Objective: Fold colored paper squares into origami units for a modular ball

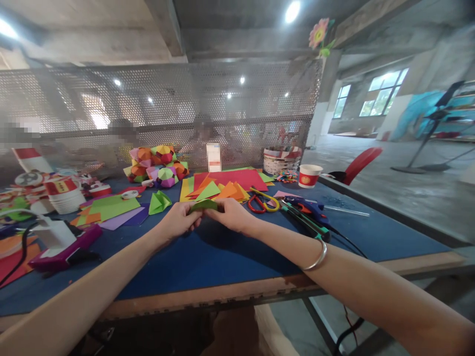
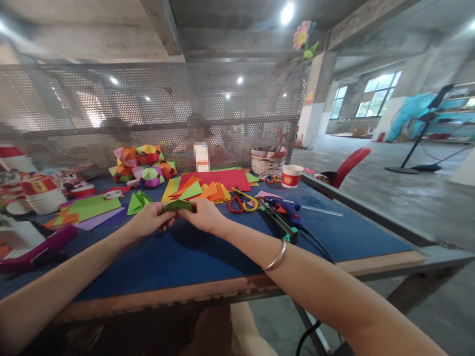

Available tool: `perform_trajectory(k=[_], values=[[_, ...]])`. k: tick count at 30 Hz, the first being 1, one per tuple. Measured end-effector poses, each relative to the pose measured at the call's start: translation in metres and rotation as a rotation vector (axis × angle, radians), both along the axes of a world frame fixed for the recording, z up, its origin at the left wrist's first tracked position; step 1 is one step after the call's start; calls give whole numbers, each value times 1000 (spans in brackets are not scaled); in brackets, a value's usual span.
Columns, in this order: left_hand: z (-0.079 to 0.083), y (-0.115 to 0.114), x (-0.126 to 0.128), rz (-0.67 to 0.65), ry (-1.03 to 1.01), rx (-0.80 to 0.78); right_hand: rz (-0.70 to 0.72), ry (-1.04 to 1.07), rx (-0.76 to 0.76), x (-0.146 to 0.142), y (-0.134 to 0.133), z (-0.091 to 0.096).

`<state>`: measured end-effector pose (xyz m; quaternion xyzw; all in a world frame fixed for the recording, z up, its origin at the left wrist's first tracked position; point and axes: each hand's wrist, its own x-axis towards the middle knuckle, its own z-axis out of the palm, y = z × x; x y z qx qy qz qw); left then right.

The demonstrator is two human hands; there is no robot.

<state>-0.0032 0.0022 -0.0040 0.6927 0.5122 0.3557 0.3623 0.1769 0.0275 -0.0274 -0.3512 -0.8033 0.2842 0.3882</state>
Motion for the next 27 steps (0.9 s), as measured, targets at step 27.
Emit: perform_trajectory(k=[27], values=[[3,4,-6,115,14,47,-277,-101,-88,4,-6,15]])
